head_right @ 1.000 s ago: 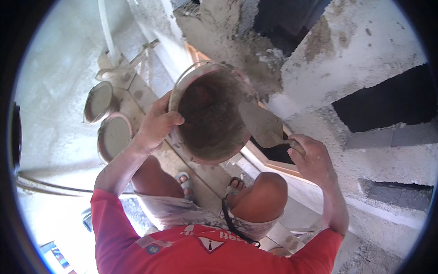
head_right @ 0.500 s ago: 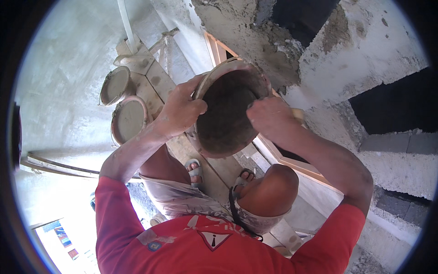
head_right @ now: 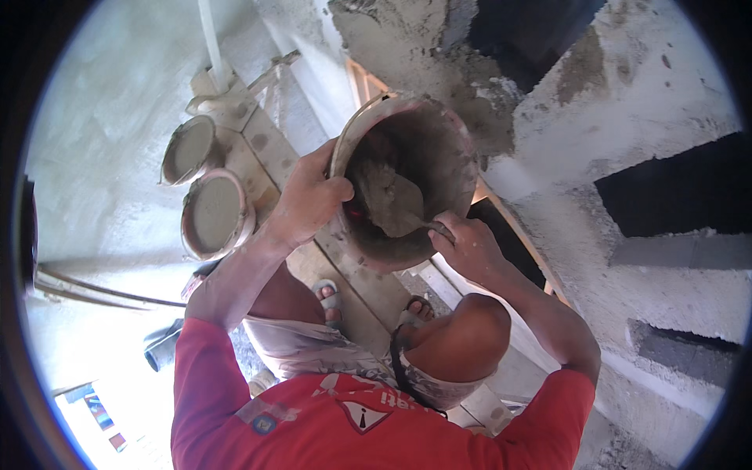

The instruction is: The person applies wet mortar to a wall around a window frame using a trowel, scooping the mortar from a bucket.

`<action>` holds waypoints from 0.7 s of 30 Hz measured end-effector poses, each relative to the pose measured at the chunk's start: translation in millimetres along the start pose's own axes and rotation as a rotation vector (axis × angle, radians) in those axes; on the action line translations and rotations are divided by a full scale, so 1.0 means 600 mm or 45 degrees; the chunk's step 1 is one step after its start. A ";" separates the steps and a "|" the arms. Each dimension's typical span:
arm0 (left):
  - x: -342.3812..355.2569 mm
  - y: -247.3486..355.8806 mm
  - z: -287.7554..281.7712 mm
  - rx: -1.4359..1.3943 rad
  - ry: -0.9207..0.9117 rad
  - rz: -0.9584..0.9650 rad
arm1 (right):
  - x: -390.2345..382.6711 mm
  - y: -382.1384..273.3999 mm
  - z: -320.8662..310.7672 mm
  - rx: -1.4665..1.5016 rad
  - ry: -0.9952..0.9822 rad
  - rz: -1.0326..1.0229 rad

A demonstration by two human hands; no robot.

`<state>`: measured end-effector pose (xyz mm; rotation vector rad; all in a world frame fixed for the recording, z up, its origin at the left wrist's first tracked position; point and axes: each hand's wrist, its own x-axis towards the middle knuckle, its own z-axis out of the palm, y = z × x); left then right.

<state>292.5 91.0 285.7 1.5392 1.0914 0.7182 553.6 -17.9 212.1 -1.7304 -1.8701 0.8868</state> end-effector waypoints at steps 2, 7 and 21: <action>0.003 0.002 0.002 -0.094 -0.031 -0.001 | -0.007 0.014 -0.012 -0.108 0.085 -0.109; -0.004 0.016 -0.010 -0.226 -0.081 -0.138 | -0.027 -0.017 -0.059 -0.191 0.112 -0.018; 0.024 -0.014 -0.015 -0.186 -0.118 0.007 | -0.125 -0.296 -0.289 -0.323 -0.091 -0.019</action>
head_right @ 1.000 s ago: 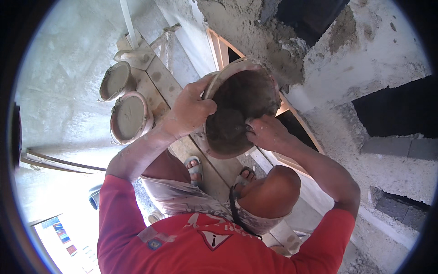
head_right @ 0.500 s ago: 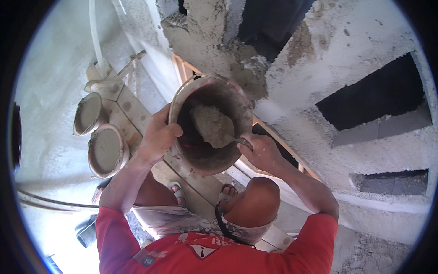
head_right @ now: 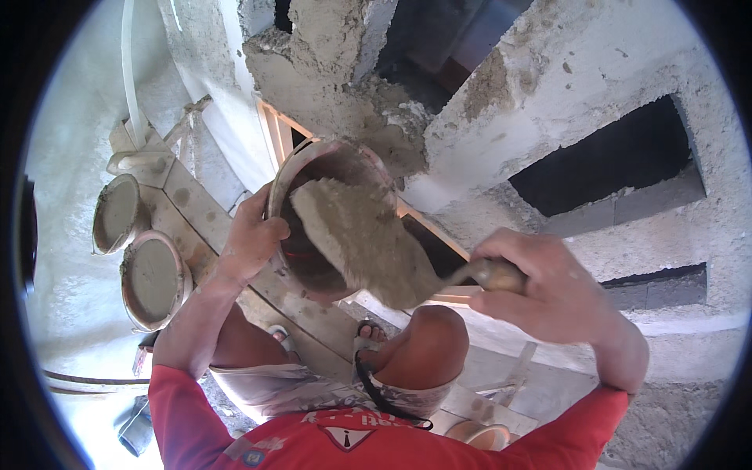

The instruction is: The person applies wet mortar to a wall around a window frame using a trowel, scooping the mortar from a bucket.

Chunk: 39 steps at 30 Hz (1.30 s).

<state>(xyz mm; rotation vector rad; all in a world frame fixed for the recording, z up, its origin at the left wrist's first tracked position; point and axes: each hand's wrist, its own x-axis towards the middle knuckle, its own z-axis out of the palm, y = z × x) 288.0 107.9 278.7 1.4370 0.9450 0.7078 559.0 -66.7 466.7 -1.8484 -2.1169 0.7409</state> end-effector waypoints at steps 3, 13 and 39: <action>-0.001 -0.018 -0.010 -0.059 -0.035 -0.042 | -0.002 -0.042 -0.056 0.131 -0.121 0.048; -0.016 0.017 0.002 0.017 -0.177 -0.141 | -0.091 -0.017 -0.231 -0.194 0.893 0.700; -0.012 -0.028 -0.006 0.178 -0.195 0.038 | -0.014 0.123 -0.039 -0.452 0.616 0.522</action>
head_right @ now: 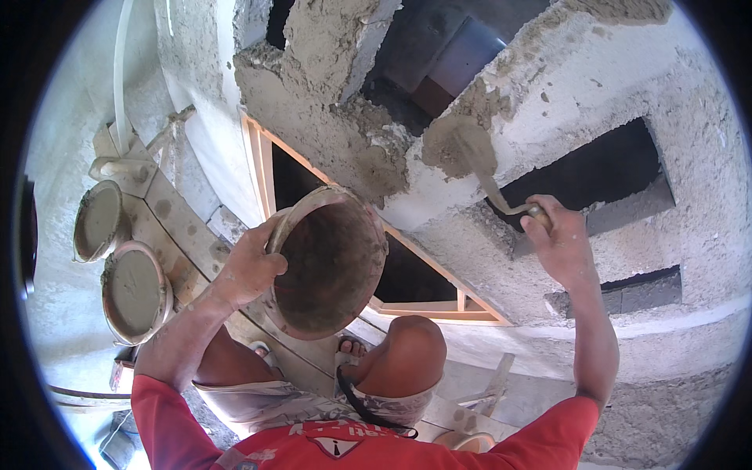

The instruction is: The person applies wet mortar to a wall around a window frame using a trowel, scooping the mortar from a bucket.

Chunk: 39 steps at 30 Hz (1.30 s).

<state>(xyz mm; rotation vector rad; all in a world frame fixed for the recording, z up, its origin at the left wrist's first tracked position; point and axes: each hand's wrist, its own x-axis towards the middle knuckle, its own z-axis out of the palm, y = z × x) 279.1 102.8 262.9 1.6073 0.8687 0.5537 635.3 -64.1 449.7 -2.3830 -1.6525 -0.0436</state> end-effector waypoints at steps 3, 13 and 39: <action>0.003 0.007 0.002 0.005 -0.033 -0.003 | -0.014 0.001 -0.034 -0.006 0.027 0.022; 0.009 0.016 0.004 0.088 -0.045 -0.003 | -0.042 -0.037 -0.033 -0.121 0.351 -0.361; -0.011 0.017 0.001 0.142 -0.075 -0.058 | -0.079 0.016 0.028 0.886 -0.068 0.067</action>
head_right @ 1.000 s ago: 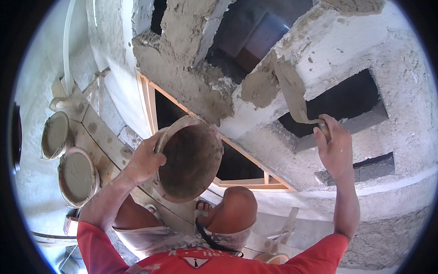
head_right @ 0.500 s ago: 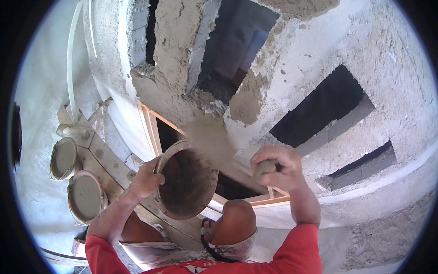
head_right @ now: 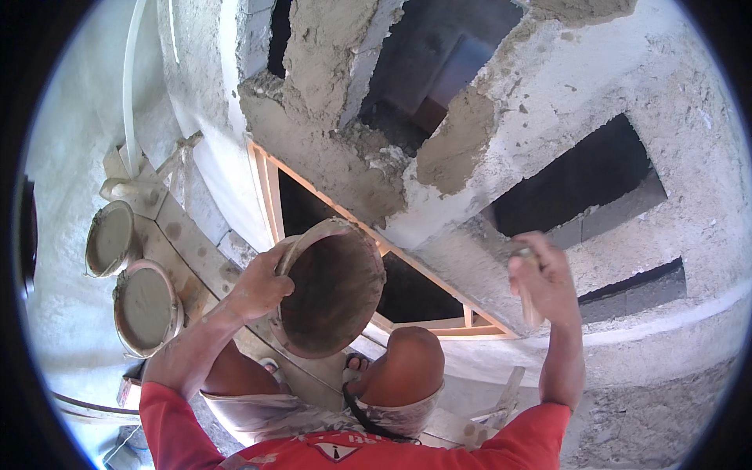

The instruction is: The person applies wet mortar to a wall around a window frame using a trowel, scooping the mortar from a bucket.

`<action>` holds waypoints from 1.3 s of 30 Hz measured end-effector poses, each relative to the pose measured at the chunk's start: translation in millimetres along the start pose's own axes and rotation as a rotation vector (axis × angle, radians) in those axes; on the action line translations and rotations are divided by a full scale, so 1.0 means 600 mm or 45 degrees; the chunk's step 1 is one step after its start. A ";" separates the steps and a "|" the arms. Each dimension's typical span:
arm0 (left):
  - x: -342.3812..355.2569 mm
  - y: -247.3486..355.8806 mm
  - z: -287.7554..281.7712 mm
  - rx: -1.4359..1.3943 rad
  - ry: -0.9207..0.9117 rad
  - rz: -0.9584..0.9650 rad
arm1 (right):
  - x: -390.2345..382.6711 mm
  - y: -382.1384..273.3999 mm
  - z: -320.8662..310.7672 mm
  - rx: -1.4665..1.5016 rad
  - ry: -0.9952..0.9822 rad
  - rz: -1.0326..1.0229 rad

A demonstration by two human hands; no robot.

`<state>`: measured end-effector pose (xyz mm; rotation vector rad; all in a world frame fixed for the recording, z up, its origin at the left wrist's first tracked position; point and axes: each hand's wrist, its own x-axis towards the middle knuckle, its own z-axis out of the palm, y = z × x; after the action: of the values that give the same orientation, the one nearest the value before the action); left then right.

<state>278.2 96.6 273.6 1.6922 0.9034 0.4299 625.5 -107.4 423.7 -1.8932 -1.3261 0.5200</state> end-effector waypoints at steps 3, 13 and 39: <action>0.000 -0.001 0.001 -0.049 -0.004 0.037 | 0.010 0.003 0.042 -0.126 -0.286 0.320; -0.005 0.009 -0.003 0.000 -0.027 -0.012 | 0.090 -0.018 0.130 0.090 -0.328 0.447; 0.003 -0.005 -0.009 0.088 -0.006 0.119 | 0.132 -0.121 -0.041 0.761 -0.010 0.102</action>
<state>274.7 102.0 272.1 1.8032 0.8466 0.4621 628.3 -30.1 502.2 -1.4464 -0.9577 0.8568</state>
